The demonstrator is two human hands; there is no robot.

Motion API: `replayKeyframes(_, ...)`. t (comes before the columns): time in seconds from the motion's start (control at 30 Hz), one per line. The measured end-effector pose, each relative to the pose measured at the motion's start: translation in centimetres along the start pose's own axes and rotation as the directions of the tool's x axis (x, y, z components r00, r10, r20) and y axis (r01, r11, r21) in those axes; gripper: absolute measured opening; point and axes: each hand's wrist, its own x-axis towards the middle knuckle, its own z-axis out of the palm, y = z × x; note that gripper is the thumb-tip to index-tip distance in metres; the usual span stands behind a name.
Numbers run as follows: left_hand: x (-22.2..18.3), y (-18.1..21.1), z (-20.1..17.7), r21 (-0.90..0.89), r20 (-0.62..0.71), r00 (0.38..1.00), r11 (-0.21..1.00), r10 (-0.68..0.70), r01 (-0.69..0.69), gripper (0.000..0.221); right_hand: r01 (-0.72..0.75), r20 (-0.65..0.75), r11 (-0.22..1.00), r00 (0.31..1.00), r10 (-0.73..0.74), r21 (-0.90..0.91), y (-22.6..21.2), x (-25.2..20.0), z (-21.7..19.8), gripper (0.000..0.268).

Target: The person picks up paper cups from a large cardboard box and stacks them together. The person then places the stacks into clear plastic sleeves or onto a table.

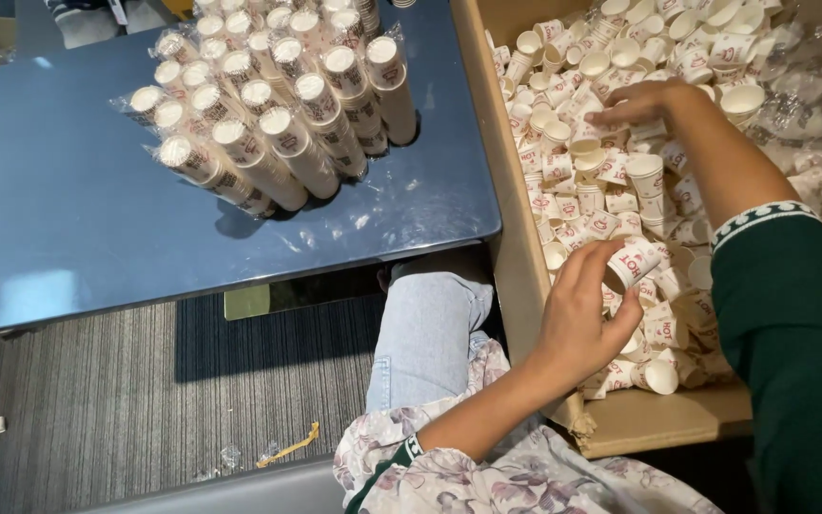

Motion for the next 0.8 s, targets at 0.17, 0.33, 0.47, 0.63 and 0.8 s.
replayKeyframes(0.17,0.0,-0.5,0.2,-0.036,-0.020,1.000,0.999,0.001,-0.001,0.049,0.111,0.378,0.994,0.920,-0.102,-0.002,2.6,-1.0,4.1,0.116)
replayKeyframes(0.33,-0.2,-0.8,0.4,-0.062,-0.052,0.999,0.998,-0.013,0.010,0.048,0.262,0.694,0.962,0.678,-0.240,0.077,7.2,-6.9,10.8,0.078)
replayKeyframes(0.47,-0.1,-1.0,0.6,-0.074,-0.122,0.992,0.997,-0.031,0.022,0.046,0.466,0.660,0.879,0.629,-0.411,0.103,8.8,-15.1,10.8,0.058)
replayKeyframes(0.63,-0.1,-1.9,1.5,-0.072,-0.134,0.991,0.997,-0.003,-0.007,0.045,0.289,0.520,0.939,0.782,-0.345,0.188,7.9,-21.1,6.8,0.054)
replayKeyframes(0.8,-0.2,-5.5,4.2,-0.494,0.024,0.955,0.827,-0.296,0.268,0.046,0.330,0.472,0.901,0.770,-0.429,0.281,8.6,-20.1,6.2,0.032)
